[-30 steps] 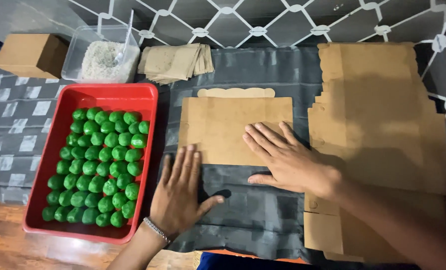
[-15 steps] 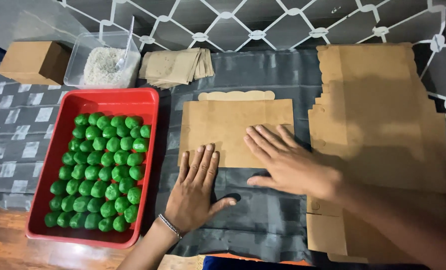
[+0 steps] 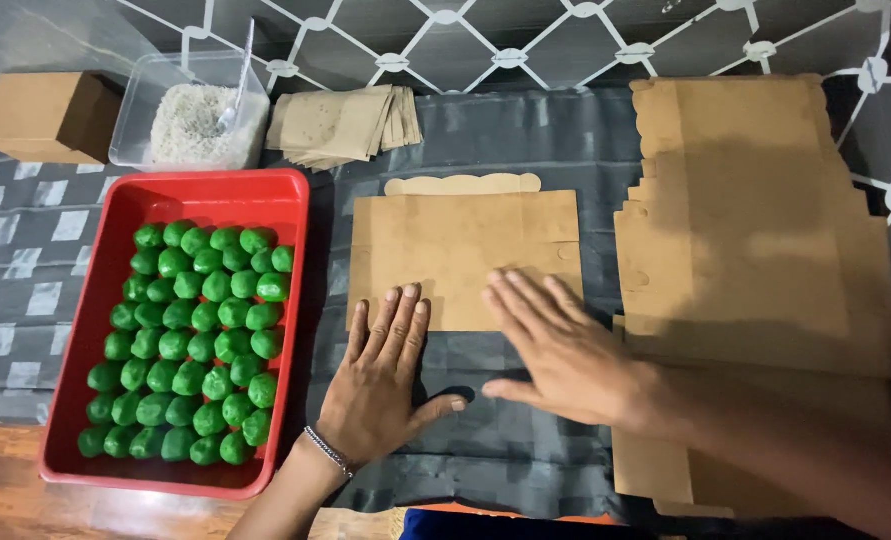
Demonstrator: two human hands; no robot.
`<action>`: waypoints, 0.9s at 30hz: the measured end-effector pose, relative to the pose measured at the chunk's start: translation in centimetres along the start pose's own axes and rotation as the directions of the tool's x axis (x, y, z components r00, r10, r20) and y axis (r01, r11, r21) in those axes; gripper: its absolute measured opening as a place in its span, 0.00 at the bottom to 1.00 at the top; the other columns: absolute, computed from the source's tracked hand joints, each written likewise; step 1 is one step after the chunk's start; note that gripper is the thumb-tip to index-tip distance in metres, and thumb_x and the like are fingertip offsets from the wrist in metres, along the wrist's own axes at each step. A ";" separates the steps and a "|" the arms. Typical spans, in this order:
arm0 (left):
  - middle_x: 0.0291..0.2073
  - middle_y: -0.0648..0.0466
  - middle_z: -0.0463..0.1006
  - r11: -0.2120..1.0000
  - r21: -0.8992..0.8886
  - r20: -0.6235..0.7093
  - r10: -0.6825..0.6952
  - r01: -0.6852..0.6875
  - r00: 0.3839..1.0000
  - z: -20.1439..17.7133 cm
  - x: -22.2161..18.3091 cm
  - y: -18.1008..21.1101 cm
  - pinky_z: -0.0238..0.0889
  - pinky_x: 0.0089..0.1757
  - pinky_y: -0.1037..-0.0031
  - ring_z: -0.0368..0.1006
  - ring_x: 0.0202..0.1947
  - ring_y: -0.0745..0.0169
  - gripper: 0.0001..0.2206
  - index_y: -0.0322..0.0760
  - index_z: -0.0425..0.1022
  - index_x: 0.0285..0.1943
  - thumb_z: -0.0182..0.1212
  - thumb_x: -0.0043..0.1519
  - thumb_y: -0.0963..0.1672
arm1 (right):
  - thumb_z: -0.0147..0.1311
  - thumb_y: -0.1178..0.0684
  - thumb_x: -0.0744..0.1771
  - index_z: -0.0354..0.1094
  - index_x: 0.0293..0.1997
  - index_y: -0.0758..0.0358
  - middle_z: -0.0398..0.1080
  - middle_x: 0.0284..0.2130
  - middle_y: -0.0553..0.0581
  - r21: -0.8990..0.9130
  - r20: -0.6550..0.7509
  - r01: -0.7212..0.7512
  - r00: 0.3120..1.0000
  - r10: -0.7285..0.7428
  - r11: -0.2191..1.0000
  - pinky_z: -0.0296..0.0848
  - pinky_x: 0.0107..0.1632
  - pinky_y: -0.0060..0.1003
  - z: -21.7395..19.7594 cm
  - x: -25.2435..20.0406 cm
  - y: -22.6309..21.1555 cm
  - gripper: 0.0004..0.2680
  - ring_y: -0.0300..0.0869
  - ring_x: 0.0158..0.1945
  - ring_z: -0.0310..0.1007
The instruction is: Folding flat cardboard templates into boxes on a work surface.
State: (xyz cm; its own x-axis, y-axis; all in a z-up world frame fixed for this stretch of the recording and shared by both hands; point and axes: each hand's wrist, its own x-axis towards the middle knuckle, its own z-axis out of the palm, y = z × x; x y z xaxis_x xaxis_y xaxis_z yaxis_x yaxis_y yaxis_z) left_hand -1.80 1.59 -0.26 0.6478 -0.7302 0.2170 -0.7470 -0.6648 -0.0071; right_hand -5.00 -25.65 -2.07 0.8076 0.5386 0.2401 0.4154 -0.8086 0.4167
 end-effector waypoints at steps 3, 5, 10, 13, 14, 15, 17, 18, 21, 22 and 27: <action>0.79 0.41 0.48 0.999 0.039 0.010 0.006 -0.007 1.000 0.2 -0.1 0.0 0.37 0.72 0.47 0.43 0.79 0.43 0.53 0.28 0.47 0.80 0.41 0.59 0.70 | 0.35 0.13 0.66 0.32 0.80 0.63 0.34 0.78 0.61 0.225 0.120 -0.097 0.990 0.071 0.970 0.34 0.77 0.48 0.3 -1.1 0.5 0.44 0.49 0.81 0.30; 0.79 0.41 0.47 0.999 0.048 0.012 0.001 -0.001 1.000 0.2 -0.1 0.2 0.37 0.72 0.47 0.42 0.79 0.43 0.53 0.28 0.46 0.80 0.40 0.59 0.70 | 0.28 0.14 0.67 0.30 0.80 0.63 0.32 0.78 0.63 0.141 0.070 -0.061 0.996 0.051 0.988 0.29 0.78 0.48 -0.3 0.1 0.1 0.42 0.50 0.80 0.28; 0.80 0.41 0.43 0.997 0.075 0.033 0.026 -0.029 0.999 0.6 -0.4 -0.1 0.33 0.73 0.47 0.38 0.80 0.42 0.50 0.29 0.41 0.81 0.38 0.63 0.68 | 0.23 0.15 0.69 0.28 0.80 0.63 0.30 0.77 0.64 0.142 -0.035 0.048 0.998 -0.044 0.989 0.26 0.78 0.50 -1.3 2.6 -2.7 0.40 0.52 0.80 0.27; 0.80 0.42 0.42 0.998 0.060 0.020 0.031 -0.032 0.999 0.5 -0.3 -0.2 0.33 0.73 0.47 0.37 0.80 0.44 0.51 0.31 0.42 0.81 0.40 0.61 0.69 | 0.36 0.21 0.69 0.36 0.79 0.63 0.37 0.78 0.61 0.465 0.010 0.023 0.999 -0.031 0.885 0.30 0.77 0.55 -1.5 2.3 -2.7 0.38 0.49 0.80 0.33; 0.80 0.42 0.43 0.998 0.059 0.020 0.027 -0.029 0.999 0.5 -0.3 -0.2 0.34 0.72 0.47 0.39 0.80 0.44 0.52 0.30 0.42 0.81 0.41 0.60 0.69 | 0.30 0.16 0.68 0.33 0.80 0.63 0.35 0.78 0.62 0.292 0.025 -0.010 1.000 0.003 0.956 0.30 0.77 0.53 -1.2 1.8 -2.4 0.40 0.49 0.80 0.32; 0.80 0.42 0.45 0.998 0.058 0.018 0.022 -0.023 1.000 0.6 -0.2 -0.2 0.36 0.72 0.47 0.40 0.80 0.43 0.53 0.29 0.43 0.81 0.42 0.59 0.70 | 0.24 0.11 0.67 0.30 0.80 0.63 0.32 0.78 0.63 0.107 0.034 -0.040 0.999 0.036 0.993 0.30 0.78 0.51 -0.9 1.3 -2.0 0.43 0.49 0.80 0.30; 0.80 0.43 0.45 0.999 0.046 0.021 0.009 -0.010 1.000 0.3 -0.1 -0.1 0.37 0.71 0.46 0.41 0.80 0.45 0.52 0.30 0.44 0.81 0.40 0.60 0.70 | 0.23 0.10 0.67 0.28 0.80 0.64 0.30 0.78 0.64 0.032 0.054 -0.061 0.997 0.059 0.998 0.28 0.78 0.51 -0.4 0.3 -0.8 0.45 0.50 0.80 0.27; 0.80 0.44 0.46 0.999 0.037 0.027 -0.006 0.005 1.000 0.1 -0.1 0.0 0.37 0.71 0.46 0.41 0.80 0.46 0.51 0.30 0.45 0.81 0.39 0.61 0.69 | 0.22 0.08 0.66 0.26 0.80 0.66 0.27 0.78 0.65 -0.041 0.071 -0.079 0.994 0.082 0.996 0.26 0.78 0.50 -0.2 -0.2 -0.2 0.47 0.51 0.81 0.24; 0.79 0.48 0.51 0.970 0.239 0.008 -0.052 0.049 0.999 0.2 0.1 0.9 0.43 0.68 0.45 0.48 0.78 0.53 0.50 0.36 0.52 0.79 0.35 0.59 0.71 | 0.38 0.18 0.67 0.35 0.79 0.67 0.37 0.77 0.64 0.314 0.106 -0.119 0.990 0.090 0.942 0.36 0.77 0.50 -1.1 -0.6 0.5 0.42 0.51 0.80 0.33; 0.79 0.48 0.51 0.969 0.242 0.003 -0.047 0.045 0.999 -0.1 0.9 1.4 0.43 0.68 0.45 0.48 0.78 0.53 0.50 0.36 0.52 0.79 0.35 0.59 0.71 | 0.38 0.18 0.67 0.35 0.79 0.67 0.37 0.77 0.64 0.309 0.103 -0.123 0.990 0.095 0.943 0.36 0.77 0.50 -1.0 -0.5 0.4 0.42 0.51 0.80 0.33; 0.79 0.43 0.50 0.987 -0.097 -0.063 0.124 -0.130 0.990 -2.1 4.0 4.8 0.36 0.72 0.51 0.43 0.79 0.43 0.48 0.32 0.49 0.80 0.24 0.62 0.67 | 0.34 0.20 0.68 0.41 0.77 0.69 0.41 0.76 0.69 0.418 0.075 -0.135 0.991 0.114 0.898 0.35 0.77 0.53 -0.5 -0.7 0.1 0.39 0.55 0.80 0.34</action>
State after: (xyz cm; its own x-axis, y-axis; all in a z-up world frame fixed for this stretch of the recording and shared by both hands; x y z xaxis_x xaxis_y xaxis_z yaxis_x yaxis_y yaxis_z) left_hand -3.12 -4.22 2.60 0.5394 -0.7956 0.2757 -0.8358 -0.5458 0.0600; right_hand -5.75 -25.94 -1.74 0.8789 0.4235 0.2196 0.4389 -0.8982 -0.0245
